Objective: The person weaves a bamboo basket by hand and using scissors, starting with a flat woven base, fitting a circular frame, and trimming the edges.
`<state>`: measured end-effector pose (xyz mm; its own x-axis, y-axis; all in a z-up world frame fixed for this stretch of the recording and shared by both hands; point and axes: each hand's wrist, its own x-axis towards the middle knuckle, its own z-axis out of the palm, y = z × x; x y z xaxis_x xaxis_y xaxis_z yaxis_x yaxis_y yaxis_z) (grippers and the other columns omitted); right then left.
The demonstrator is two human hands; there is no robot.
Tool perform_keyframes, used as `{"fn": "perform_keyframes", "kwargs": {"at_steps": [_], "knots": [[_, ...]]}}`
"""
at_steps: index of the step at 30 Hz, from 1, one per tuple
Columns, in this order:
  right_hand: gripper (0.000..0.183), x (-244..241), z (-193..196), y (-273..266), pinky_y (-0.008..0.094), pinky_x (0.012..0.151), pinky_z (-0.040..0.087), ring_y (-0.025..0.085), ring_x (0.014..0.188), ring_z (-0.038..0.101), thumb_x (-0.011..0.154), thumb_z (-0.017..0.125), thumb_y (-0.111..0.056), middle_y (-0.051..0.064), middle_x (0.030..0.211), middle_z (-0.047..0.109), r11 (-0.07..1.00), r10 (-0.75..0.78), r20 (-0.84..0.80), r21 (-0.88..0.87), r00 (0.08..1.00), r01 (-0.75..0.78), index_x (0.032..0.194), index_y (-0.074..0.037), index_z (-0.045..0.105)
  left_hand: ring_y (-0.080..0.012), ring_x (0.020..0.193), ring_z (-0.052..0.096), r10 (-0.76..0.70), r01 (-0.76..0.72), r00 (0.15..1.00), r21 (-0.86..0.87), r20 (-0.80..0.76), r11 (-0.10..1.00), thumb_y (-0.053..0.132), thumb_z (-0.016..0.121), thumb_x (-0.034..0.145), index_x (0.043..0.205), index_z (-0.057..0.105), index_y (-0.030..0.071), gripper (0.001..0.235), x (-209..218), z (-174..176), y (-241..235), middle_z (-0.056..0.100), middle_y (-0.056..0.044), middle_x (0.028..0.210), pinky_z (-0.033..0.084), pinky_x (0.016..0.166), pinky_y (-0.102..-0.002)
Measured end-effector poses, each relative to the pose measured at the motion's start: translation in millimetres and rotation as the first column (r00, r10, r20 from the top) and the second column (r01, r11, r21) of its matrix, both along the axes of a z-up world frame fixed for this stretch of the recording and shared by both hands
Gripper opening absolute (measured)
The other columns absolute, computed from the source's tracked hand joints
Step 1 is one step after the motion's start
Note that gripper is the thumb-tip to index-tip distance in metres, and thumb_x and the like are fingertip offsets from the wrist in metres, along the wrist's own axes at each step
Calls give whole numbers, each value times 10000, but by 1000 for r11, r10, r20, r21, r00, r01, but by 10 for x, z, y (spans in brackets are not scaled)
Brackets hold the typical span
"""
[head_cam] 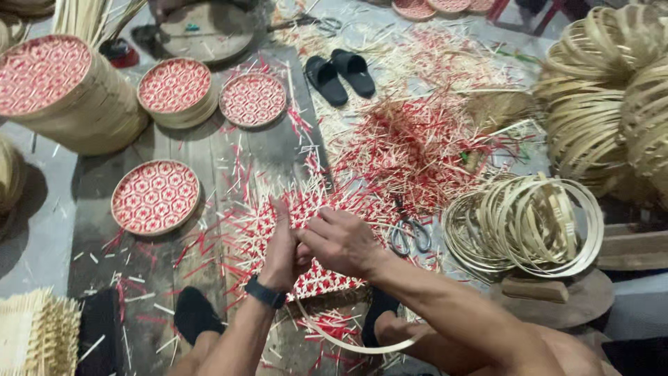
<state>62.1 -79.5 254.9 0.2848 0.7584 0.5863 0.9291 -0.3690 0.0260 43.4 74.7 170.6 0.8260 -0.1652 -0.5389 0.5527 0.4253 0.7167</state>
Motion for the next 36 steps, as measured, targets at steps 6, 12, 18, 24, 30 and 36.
{"fn": "perform_keyframes", "kwargs": {"at_steps": [6,12,18,24,30,36], "knots": [[270,210,-122,-81,373,624,491,218,730,605,835,806,-320,37,762,591,999,-38,-78,35,996,41,882,-92,669,-79,385,280,28,-25,999,-85,31,996,818,384,859,548,366,208,685,44,4,40,322,80,468,174,364,-258],[489,808,-9,-688,367,712,605,173,750,688,967,578,-496,65,841,701,717,150,-980,200,133,668,1073,-41,724,-64,454,292,558,-414,794,-459,241,786,408,627,1000,904,604,110,314,207,-264,551,359,76,560,250,412,-251],[523,697,-470,-756,251,408,288,58,447,330,1031,533,-492,-97,530,356,637,611,-786,414,-98,650,1037,-12,741,-98,507,391,403,-272,898,-499,175,823,357,582,1003,841,578,73,327,259,-170,831,445,28,593,332,457,-257],[441,770,-626,-801,266,344,209,75,379,259,1030,617,-410,-89,469,328,810,438,-879,296,-187,506,760,-63,643,-69,396,284,260,-230,959,-230,108,945,298,655,989,660,522,127,395,302,-118,922,354,69,499,210,349,-244],[478,705,-678,-638,277,436,300,107,469,368,1011,577,-434,-39,528,403,648,628,-749,352,-212,675,734,-52,648,-69,383,269,455,-385,874,-329,170,863,308,633,1002,622,466,158,441,222,-168,922,325,74,492,204,334,-248],[483,767,-811,-639,242,324,229,64,389,297,1015,648,-388,-68,508,350,492,708,-700,400,-88,773,625,-181,452,-71,377,261,503,-390,862,-550,65,738,298,629,1014,621,473,150,449,215,-322,1075,325,59,478,198,320,-231]]}}
